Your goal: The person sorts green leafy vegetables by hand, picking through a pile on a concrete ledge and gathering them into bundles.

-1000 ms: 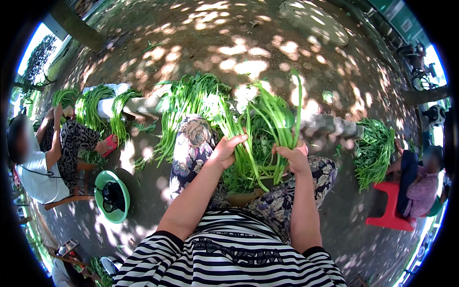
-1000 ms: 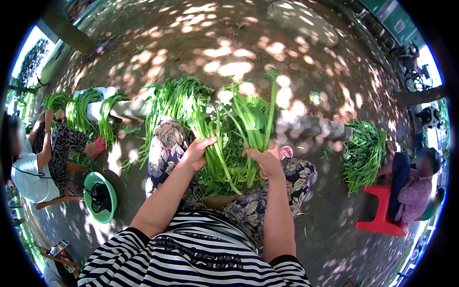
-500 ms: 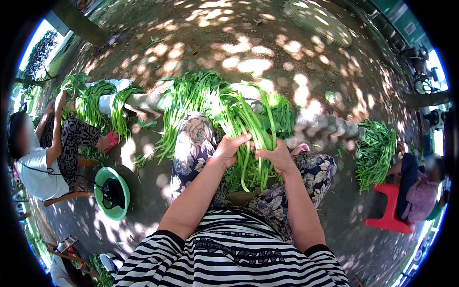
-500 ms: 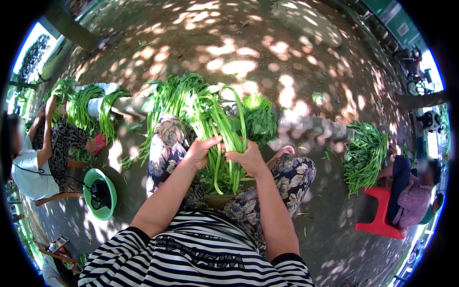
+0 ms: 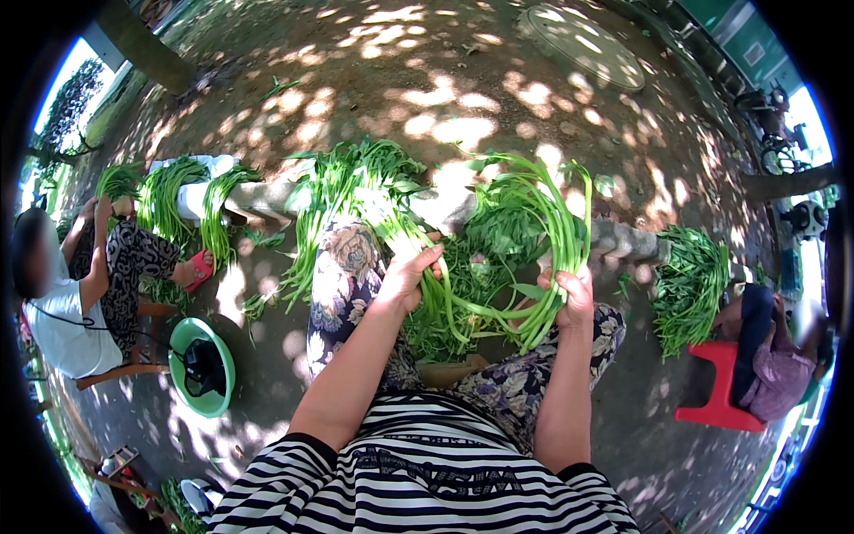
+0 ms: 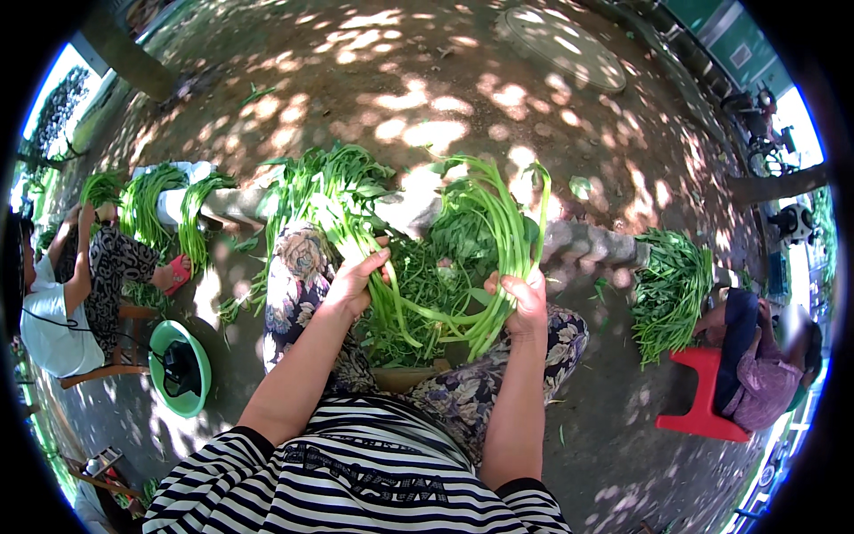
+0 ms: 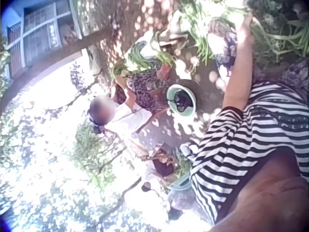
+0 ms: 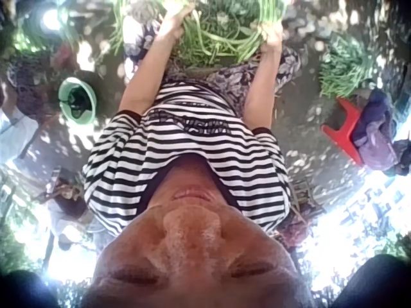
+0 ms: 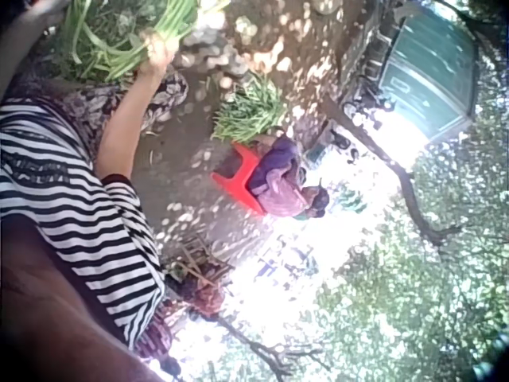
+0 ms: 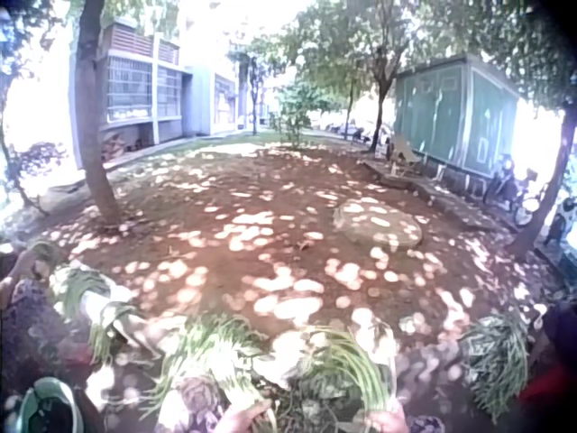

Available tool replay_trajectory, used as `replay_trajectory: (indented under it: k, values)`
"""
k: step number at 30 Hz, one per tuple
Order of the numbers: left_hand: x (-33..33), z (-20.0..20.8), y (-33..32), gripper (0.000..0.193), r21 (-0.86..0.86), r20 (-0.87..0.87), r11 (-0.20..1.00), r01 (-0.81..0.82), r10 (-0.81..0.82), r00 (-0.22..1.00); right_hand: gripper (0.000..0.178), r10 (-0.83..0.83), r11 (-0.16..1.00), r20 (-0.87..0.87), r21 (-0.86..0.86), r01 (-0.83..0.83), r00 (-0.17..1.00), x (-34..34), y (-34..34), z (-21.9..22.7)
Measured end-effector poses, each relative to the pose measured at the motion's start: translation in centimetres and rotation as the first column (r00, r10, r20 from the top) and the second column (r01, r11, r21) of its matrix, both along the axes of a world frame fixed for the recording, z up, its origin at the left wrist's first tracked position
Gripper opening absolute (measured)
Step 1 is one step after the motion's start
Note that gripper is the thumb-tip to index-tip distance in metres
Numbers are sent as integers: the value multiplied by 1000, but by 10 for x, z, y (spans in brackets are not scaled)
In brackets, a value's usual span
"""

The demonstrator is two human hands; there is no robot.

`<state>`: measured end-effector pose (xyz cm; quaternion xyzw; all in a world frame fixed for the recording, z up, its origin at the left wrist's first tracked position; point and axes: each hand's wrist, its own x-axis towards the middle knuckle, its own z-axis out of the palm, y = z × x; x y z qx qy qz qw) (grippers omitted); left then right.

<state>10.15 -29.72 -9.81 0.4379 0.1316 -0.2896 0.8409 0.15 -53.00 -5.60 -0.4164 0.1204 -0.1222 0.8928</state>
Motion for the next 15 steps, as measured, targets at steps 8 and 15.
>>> replay_trajectory:
  k: [8,15]
  values:
    - [-1,-2,-1,35,-58,-2,989,136,-136,991,39,26,994,163,103,-44,986,-9,-19,-18]
    - [-3,13,-1,34,-54,51,983,175,-172,984,36,99,995,109,-39,-95,989,4,-2,-1]
